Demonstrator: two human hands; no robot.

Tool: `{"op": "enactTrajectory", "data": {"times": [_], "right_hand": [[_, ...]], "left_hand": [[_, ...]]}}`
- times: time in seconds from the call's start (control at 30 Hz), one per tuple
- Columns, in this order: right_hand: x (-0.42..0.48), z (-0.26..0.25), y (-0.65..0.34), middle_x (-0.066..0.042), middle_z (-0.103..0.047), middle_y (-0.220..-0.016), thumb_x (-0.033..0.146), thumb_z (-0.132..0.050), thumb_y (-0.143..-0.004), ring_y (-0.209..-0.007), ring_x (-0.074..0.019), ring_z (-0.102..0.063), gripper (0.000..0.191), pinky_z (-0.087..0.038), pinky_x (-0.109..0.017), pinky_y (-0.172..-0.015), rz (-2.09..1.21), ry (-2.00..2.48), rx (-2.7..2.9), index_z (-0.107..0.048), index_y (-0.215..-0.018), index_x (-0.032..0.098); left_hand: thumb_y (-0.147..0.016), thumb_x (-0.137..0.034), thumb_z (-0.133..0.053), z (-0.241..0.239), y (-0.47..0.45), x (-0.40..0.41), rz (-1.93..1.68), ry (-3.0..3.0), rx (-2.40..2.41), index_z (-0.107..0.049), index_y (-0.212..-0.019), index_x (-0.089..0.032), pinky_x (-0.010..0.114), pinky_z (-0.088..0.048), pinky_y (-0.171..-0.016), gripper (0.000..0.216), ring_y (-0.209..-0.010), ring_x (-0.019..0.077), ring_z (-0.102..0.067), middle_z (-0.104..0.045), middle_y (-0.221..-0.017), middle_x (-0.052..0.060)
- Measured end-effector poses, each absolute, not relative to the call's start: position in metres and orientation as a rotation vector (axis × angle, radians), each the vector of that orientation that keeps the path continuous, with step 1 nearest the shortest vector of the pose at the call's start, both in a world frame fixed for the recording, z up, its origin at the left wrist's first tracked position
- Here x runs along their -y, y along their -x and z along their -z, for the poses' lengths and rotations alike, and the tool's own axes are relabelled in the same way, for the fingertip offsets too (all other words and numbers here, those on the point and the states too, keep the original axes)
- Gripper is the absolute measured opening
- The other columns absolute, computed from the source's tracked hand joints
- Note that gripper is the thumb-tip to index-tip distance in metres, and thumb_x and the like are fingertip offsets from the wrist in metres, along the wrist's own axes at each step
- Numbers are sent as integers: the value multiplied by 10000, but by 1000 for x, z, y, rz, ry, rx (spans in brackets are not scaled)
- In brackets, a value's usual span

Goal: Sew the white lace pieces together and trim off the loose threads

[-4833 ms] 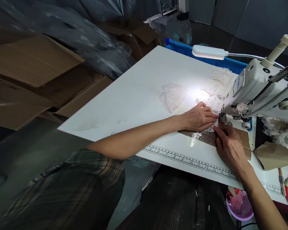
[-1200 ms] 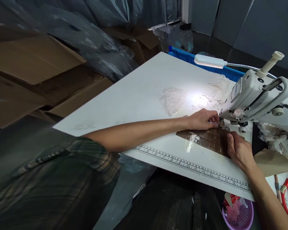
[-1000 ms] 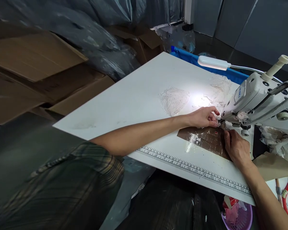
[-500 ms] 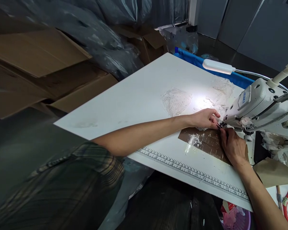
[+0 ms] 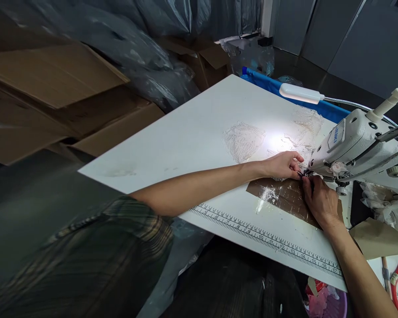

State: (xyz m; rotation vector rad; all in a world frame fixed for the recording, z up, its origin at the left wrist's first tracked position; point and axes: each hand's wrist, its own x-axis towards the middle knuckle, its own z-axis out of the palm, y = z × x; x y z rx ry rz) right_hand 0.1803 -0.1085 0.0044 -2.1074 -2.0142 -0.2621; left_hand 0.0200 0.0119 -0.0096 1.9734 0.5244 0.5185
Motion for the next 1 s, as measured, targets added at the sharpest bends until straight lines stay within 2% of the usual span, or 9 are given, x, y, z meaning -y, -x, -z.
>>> {"op": "enactTrajectory", "data": {"times": [0.2, 0.33, 0.43, 0.53, 0.6, 0.7, 0.8, 0.9, 1.0], "right_hand": [[104, 3, -178, -106, -686, -735, 456, -273, -1027, -632, -213, -595, 486, -242, -281, -547, 278, 2057, 1938, -635, -909, 154], [117, -2, -178, -92, -692, -740, 451, -243, -1027, -595, -192, -582, 497, -262, -272, -524, 182, 1928, 1977, -639, -939, 163], [134, -8, -192, -74, -667, -706, 448, -271, -1022, -577, -178, -564, 481, -296, -277, -539, 177, 1818, 2066, -654, -934, 170], [147, -12, -215, -77, -611, -664, 404, -291, -1012, -598, -186, -530, 474, -292, -292, -550, 305, 1908, 2008, -659, -824, 172], [149, -14, -229, -130, -636, -791, 394, -327, -997, -726, -234, -550, 447, -327, -313, -600, 439, 2009, 1917, -677, -851, 159], [145, -16, -237, -197, -638, -1053, 387, -411, -957, -935, -317, -542, 377, -398, -394, -724, 520, 2043, 1849, -698, -992, 145], [136, -15, -230, -168, -656, -961, 357, -424, -934, -895, -294, -562, 352, -430, -393, -730, 318, 2002, 1897, -712, -942, 155], [129, -13, -216, -128, -668, -852, 378, -415, -929, -778, -249, -589, 378, -436, -339, -650, 8, 1983, 1923, -730, -936, 169], [125, -8, -209, -115, -685, -830, 423, -426, -916, -704, -234, -606, 401, -428, -321, -590, -124, 1951, 1849, -745, -966, 185]], "left_hand": [[-845, -223, -637, 11, -21, -10, -542, -1986, -507, -469, -1321, -105, 271, -521, -660, 519, -743, 160, -703, -751, -851, 68], [-833, -223, -648, -5, -11, -4, -528, -2035, -487, -493, -1304, -115, 248, -528, -658, 507, -773, 147, -701, -758, -935, 87], [-824, -304, -705, -30, 3, -3, -485, -2233, -424, -635, -1146, -163, 243, -525, -690, 358, -880, 157, -694, -753, -1042, 80], [-888, -355, -661, -50, 13, -6, -533, -2391, -419, -708, -946, -169, 257, -526, -724, 200, -833, 142, -682, -753, -949, 52], [-930, -303, -604, -54, 13, -8, -627, -2480, -466, -709, -929, -155, 267, -525, -722, 181, -776, 129, -665, -741, -900, 53], [-962, -201, -518, -43, 5, -7, -680, -2591, -477, -701, -955, -128, 266, -521, -697, 197, -779, 133, -652, -722, -919, 82], [-984, -186, -472, -23, -9, -2, -632, -2665, -456, -694, -966, -107, 266, -516, -684, 236, -797, 144, -643, -696, -930, 102], [-981, -214, -487, -8, -19, 2, -603, -2705, -502, -684, -952, -108, 278, -513, -694, 225, -806, 154, -630, -678, -933, 97], [-974, -202, -466, -3, -21, 2, -600, -2723, -553, -668, -921, -117, 277, -502, -681, 225, -823, 163, -620, -675, -945, 99]]}}
